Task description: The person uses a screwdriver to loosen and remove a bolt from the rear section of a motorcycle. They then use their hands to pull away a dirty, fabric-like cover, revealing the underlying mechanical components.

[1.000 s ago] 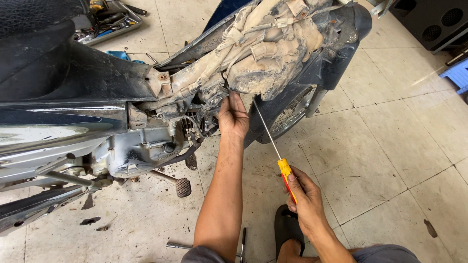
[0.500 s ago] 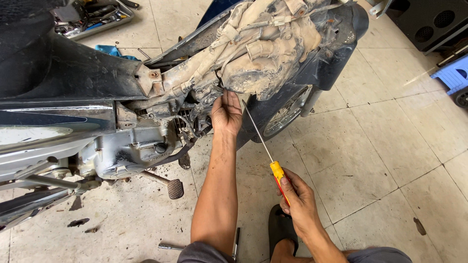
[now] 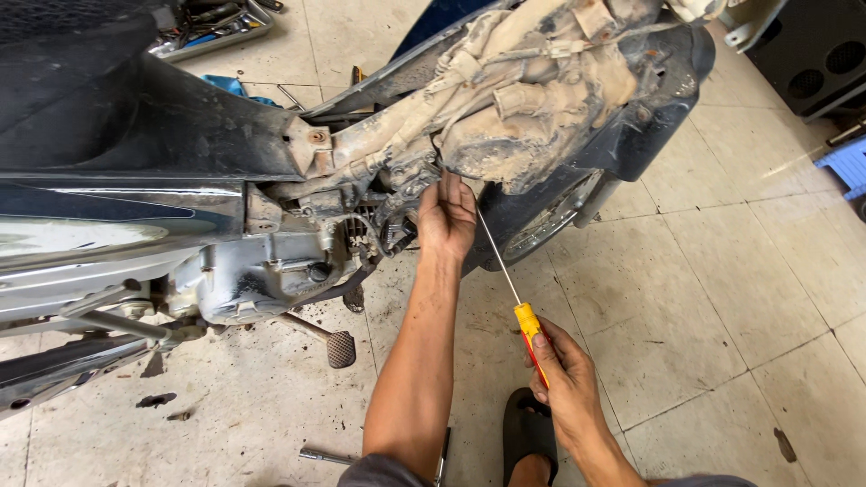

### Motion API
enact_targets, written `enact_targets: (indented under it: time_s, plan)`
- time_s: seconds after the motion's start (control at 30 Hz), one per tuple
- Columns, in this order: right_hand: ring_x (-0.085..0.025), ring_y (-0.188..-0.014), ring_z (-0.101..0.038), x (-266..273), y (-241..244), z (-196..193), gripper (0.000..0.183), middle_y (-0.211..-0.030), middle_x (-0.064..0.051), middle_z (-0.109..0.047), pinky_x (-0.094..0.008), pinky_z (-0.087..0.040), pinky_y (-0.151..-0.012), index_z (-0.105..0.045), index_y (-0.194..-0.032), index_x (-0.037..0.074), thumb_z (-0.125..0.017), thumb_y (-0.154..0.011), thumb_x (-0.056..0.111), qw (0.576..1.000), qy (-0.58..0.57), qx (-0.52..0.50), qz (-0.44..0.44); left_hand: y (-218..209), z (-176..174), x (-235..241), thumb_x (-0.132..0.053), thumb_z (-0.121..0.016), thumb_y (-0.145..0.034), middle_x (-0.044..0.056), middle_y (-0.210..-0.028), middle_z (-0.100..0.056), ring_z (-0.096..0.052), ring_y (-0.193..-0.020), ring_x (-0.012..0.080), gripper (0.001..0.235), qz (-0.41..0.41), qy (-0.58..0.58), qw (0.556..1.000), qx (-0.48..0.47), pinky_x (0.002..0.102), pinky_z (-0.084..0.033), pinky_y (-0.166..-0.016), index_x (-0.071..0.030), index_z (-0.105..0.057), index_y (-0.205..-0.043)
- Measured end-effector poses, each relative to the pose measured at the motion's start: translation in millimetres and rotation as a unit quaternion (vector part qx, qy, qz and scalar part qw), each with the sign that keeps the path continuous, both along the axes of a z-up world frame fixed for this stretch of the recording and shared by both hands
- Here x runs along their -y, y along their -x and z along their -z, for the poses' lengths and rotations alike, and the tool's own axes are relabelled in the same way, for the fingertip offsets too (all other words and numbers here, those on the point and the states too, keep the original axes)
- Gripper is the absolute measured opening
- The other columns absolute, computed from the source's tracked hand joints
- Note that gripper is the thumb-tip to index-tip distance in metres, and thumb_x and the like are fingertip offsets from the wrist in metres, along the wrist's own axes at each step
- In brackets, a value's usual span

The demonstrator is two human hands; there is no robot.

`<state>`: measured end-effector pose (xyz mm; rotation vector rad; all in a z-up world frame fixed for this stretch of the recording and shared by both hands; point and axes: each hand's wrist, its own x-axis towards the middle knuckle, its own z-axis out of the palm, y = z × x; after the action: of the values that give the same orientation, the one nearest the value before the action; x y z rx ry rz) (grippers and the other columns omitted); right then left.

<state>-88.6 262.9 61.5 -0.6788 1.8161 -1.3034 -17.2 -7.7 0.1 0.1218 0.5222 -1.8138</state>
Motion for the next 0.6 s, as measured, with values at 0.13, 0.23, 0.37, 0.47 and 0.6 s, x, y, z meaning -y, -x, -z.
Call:
enact_targets:
  time_s: [0.13,0.23,0.37,0.47,0.6]
  plan:
    - [-0.015,-0.046,-0.031,5,-6,2,0.041,-0.08,-0.016,-0.056,-0.026,-0.027,-0.041,-0.07,-0.136,0.005,-0.061,-0.1,0.02,1.0,-0.013,-0.001,-0.006,1,-1,-3,-0.012,-0.059,-0.105,0.011,-0.097,-0.078,-0.076,-0.087,0.019,0.018,-0.006,0.002,1.0,-0.008,0.031,-0.065,-0.079,0.0,-0.07,-0.113]
    - [-0.014,-0.045,-0.031,6,-5,5,0.043,-0.08,-0.016,-0.055,-0.026,-0.027,-0.041,-0.069,-0.137,0.006,-0.062,-0.098,0.023,1.0,-0.019,0.005,-0.004,11,16,9,-0.007,-0.064,-0.099,0.012,-0.098,-0.078,-0.076,-0.088,0.0205,0.016,-0.009,0.014,1.0,-0.015,0.033,-0.065,-0.08,0.001,-0.073,-0.11]
    - [-0.015,-0.047,-0.034,4,-7,-1,0.044,-0.083,-0.017,-0.06,-0.027,-0.03,-0.042,-0.068,-0.139,0.006,-0.061,-0.099,0.023,0.999,-0.03,-0.013,-0.013,10,8,3,-0.008,-0.062,-0.102,0.011,-0.103,-0.077,-0.076,-0.09,0.0199,0.015,0.001,-0.012,1.0,-0.01,0.034,-0.065,-0.08,0.0,-0.071,-0.112]
    - [-0.016,-0.049,-0.036,6,-8,1,0.045,-0.083,-0.017,-0.06,-0.027,-0.031,-0.042,-0.069,-0.14,0.007,-0.061,-0.099,0.023,0.999,-0.041,-0.017,-0.009,14,20,11,-0.009,-0.062,-0.102,0.011,-0.102,-0.078,-0.076,-0.09,0.0197,0.018,0.003,-0.007,1.0,-0.005,0.034,-0.065,-0.081,0.0,-0.072,-0.114]
    - [-0.015,-0.054,-0.041,4,-9,7,0.045,-0.083,-0.013,-0.059,-0.025,-0.031,-0.043,-0.068,-0.142,0.013,-0.065,-0.098,0.02,0.997,-0.063,0.021,0.032,-4,-4,-2,-0.005,-0.058,-0.103,0.012,-0.1,-0.074,-0.074,-0.088,0.0223,0.012,0.013,0.023,0.998,0.06,0.034,-0.064,-0.082,-0.002,-0.061,-0.115]
